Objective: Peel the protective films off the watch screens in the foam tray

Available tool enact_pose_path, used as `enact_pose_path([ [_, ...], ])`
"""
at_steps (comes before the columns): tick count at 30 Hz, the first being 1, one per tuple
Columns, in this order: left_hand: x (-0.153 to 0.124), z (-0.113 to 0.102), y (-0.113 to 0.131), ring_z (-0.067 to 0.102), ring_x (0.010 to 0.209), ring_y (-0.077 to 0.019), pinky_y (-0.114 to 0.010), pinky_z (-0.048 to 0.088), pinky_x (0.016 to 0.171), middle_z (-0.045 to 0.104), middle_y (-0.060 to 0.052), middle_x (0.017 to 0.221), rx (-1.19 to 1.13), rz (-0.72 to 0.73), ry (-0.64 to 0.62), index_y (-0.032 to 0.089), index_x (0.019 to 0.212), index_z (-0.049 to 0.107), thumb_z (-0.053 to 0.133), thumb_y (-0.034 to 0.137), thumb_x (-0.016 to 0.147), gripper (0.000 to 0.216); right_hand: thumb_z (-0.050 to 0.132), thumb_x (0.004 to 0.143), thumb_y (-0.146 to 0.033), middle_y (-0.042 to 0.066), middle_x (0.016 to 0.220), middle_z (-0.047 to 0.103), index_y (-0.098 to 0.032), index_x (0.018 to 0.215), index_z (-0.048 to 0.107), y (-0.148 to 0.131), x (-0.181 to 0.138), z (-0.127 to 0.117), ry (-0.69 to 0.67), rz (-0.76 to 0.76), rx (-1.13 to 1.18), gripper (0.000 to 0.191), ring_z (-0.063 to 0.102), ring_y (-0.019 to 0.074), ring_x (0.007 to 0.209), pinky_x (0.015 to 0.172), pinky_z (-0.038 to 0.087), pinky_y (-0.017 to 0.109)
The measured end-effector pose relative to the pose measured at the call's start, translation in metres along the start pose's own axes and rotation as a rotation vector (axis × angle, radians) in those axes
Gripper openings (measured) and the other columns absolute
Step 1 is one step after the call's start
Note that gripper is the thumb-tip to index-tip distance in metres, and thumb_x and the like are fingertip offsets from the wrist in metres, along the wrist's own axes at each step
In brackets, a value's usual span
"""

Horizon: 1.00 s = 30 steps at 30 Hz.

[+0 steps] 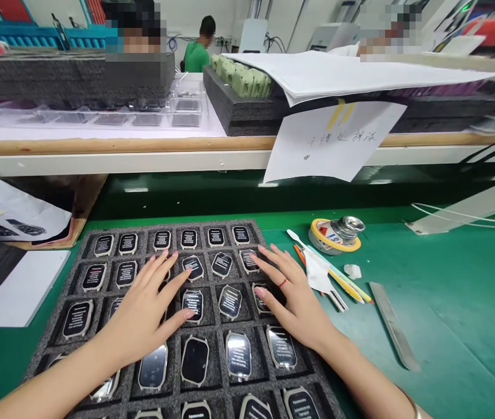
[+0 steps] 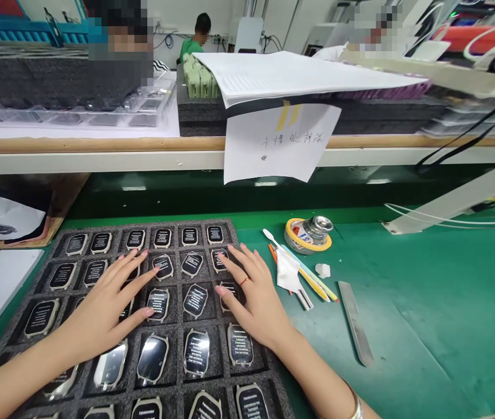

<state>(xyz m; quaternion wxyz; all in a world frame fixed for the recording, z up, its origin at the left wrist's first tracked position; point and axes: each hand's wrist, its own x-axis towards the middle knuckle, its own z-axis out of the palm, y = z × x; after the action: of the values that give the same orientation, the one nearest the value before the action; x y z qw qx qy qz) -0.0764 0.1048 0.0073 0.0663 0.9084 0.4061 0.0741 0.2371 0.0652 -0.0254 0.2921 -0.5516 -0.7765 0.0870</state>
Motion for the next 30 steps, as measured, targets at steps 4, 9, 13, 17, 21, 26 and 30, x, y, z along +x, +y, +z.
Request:
enact_pose_path([
  [4,-0.001,0.0,-0.003,0.017,0.151,-0.0349,-0.065,0.029,0.115,0.027,-0.009,0.162,-0.009,-0.014,0.005,0.029,0.152,0.033,0.045,0.052,0.098,0.06,0.05,0.099,-0.036,0.008,0.153,0.042,-0.03,0.146,0.044,0.003,-0.002,0.002,0.008,-0.01,-0.002,0.048,0.03,0.0314,0.146,0.117,0.026,0.063],
  [9,-0.003,0.001,-0.008,0.022,0.149,-0.035,-0.066,0.032,0.113,0.032,-0.008,0.16,-0.019,-0.041,0.017,0.03,0.15,0.035,0.045,0.051,0.098,0.057,0.052,0.098,-0.034,0.01,0.149,0.048,-0.026,0.143,0.049,0.003,-0.001,0.005,0.047,-0.038,0.002,0.046,0.035,0.0316,0.144,0.116,0.028,0.063],
  [13,-0.003,0.003,-0.012,0.024,0.149,-0.0338,-0.064,0.032,0.114,0.034,-0.007,0.159,-0.034,-0.042,0.055,0.031,0.149,0.037,0.046,0.049,0.098,0.055,0.052,0.097,-0.034,0.011,0.147,0.05,-0.023,0.141,0.053,0.002,0.0,0.005,0.078,-0.029,-0.016,0.045,0.036,0.032,0.143,0.116,0.028,0.063],
  [17,-0.002,0.004,-0.014,0.025,0.149,-0.0331,-0.063,0.032,0.114,0.037,-0.006,0.157,-0.046,-0.034,0.079,0.032,0.149,0.037,0.046,0.047,0.098,0.053,0.051,0.097,-0.037,0.009,0.149,0.049,-0.024,0.138,0.056,0.0,0.001,0.003,0.018,0.028,-0.055,0.043,0.035,0.033,0.144,0.116,0.028,0.064],
  [21,-0.002,0.005,-0.016,0.027,0.148,-0.0328,-0.062,0.033,0.115,0.037,-0.006,0.157,-0.055,-0.033,0.098,0.032,0.148,0.038,0.046,0.047,0.098,0.052,0.048,0.098,-0.036,0.009,0.152,0.045,-0.026,0.145,0.046,-0.002,0.001,0.002,0.047,0.03,-0.021,0.048,0.033,0.0311,0.145,0.118,0.025,0.063],
  [26,0.0,0.007,-0.018,0.027,0.148,-0.0341,-0.062,0.033,0.115,0.035,-0.005,0.159,-0.045,-0.061,0.105,0.032,0.147,0.041,0.046,0.049,0.098,0.053,0.046,0.1,-0.04,0.011,0.155,0.04,-0.027,0.152,0.034,0.004,0.008,0.005,0.001,0.065,0.003,0.054,0.027,0.0299,0.148,0.118,0.025,0.062],
  [30,0.011,0.007,-0.021,0.027,0.147,-0.0358,-0.061,0.035,0.114,0.033,-0.01,0.159,0.0,-0.089,0.106,0.026,0.148,0.042,0.045,0.054,0.097,0.059,0.043,0.1,-0.048,0.012,0.16,0.032,-0.026,0.152,0.035,0.011,0.027,0.009,-0.064,0.14,-0.042,0.057,0.02,0.0316,0.15,0.118,0.026,0.06],
])
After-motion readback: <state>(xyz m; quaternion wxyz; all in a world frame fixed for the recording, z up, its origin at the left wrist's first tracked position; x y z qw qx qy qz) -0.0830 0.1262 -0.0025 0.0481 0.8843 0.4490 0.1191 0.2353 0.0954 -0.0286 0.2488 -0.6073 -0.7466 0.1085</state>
